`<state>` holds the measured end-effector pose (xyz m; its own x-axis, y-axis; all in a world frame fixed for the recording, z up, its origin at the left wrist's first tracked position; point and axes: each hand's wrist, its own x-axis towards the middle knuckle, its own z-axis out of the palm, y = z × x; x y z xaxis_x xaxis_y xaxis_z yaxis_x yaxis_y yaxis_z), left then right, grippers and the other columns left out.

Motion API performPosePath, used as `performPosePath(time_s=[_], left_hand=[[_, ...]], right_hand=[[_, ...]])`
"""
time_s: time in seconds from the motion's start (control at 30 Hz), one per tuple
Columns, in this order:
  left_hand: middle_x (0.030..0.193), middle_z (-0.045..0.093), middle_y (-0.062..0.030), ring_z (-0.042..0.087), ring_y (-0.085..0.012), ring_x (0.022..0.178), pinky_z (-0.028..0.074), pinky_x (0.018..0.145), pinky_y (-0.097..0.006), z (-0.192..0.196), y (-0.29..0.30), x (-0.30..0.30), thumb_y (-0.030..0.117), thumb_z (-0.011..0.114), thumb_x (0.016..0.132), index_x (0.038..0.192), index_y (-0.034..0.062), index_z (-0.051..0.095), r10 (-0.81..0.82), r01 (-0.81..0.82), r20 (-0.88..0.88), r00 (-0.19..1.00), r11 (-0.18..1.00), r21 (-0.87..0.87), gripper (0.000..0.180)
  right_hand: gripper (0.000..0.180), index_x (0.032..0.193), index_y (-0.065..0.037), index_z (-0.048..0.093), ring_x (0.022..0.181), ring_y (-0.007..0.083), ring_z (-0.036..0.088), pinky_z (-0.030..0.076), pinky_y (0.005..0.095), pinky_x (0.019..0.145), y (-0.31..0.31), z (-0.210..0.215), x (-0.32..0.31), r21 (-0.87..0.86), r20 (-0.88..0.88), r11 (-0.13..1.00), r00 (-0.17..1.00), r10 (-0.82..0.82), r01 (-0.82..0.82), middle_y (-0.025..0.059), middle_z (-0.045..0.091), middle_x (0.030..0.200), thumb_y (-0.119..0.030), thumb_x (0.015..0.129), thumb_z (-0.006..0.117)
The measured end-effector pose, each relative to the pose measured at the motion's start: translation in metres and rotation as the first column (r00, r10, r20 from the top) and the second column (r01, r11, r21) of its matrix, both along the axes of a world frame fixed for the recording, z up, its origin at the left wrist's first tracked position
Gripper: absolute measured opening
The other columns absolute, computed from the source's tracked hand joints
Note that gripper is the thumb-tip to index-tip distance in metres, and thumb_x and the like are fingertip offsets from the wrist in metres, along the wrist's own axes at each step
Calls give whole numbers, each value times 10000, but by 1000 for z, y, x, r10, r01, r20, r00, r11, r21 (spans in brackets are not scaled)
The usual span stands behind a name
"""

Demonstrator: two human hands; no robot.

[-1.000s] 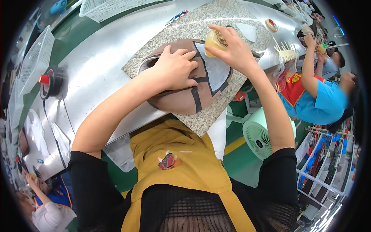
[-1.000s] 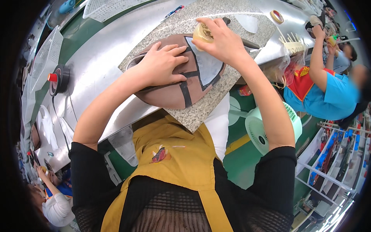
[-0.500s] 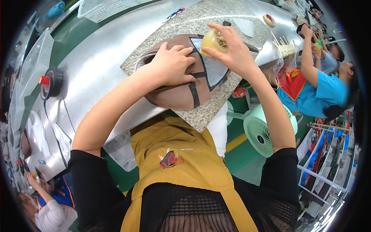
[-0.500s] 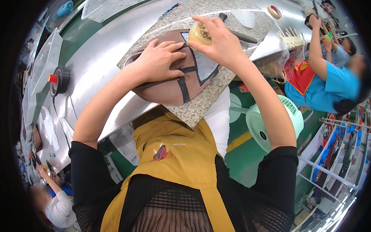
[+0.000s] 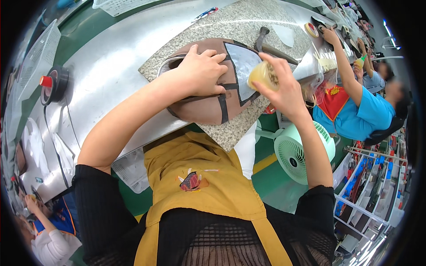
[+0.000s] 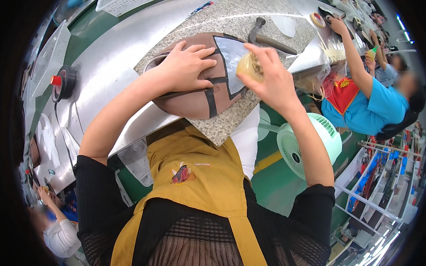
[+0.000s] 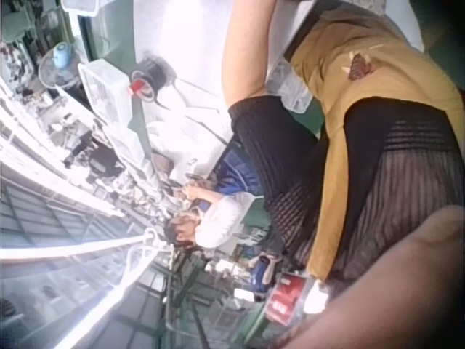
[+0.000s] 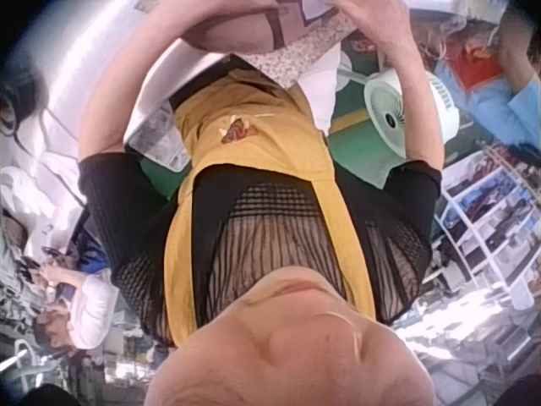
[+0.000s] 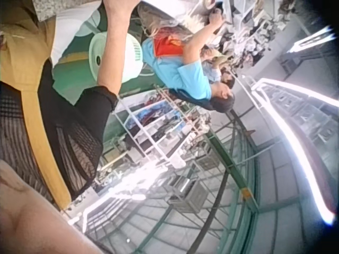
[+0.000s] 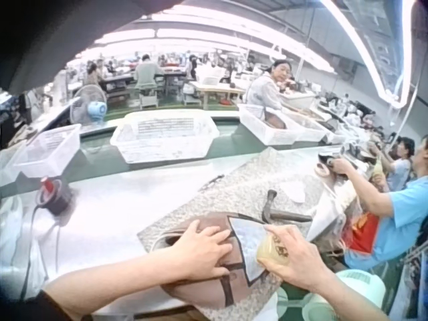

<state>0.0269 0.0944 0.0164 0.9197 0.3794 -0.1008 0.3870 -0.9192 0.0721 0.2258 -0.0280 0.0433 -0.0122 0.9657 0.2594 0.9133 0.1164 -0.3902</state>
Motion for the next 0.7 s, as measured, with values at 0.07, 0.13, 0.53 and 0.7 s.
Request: performPosePath(time_s=[0.07,0.13,0.53,0.7], left_hand=[[1416,434,-103,401,-272,1301,284,1054,-570,1,0,1,466,639,785,1218,120,582,2,-2,-9,1000,1000,-10,557],[1415,435,-101,402,-273,1300,280,1057,-572,2,0,2,460,643,782,1211,120,589,6,-6,-9,1000,1000,-26,550],[1408,443,-97,399,-274,1300,279,1063,-568,1,-1,-1,453,654,776,1217,128,586,19,-19,3,1000,999,-36,552],[1406,442,-102,392,-279,1306,276,1062,-569,0,-1,-1,465,648,783,1232,129,575,8,-8,29,1000,1000,-18,566]], right_hand=[[580,1295,-181,485,964,296,603,511,387,785,18,-4,4,55,24,998,1000,-20,18,95,535,1107,-326,780,709],[575,1291,-184,487,953,302,606,513,392,778,37,-12,3,103,40,994,999,-22,17,98,535,1109,-339,783,706],[556,1293,-207,493,957,289,607,511,400,772,18,11,17,19,187,993,975,-122,120,96,545,1086,-346,793,695],[575,1298,-179,493,971,293,603,508,389,797,-13,2,-2,-86,47,990,993,-111,115,102,537,1102,-344,788,699]])
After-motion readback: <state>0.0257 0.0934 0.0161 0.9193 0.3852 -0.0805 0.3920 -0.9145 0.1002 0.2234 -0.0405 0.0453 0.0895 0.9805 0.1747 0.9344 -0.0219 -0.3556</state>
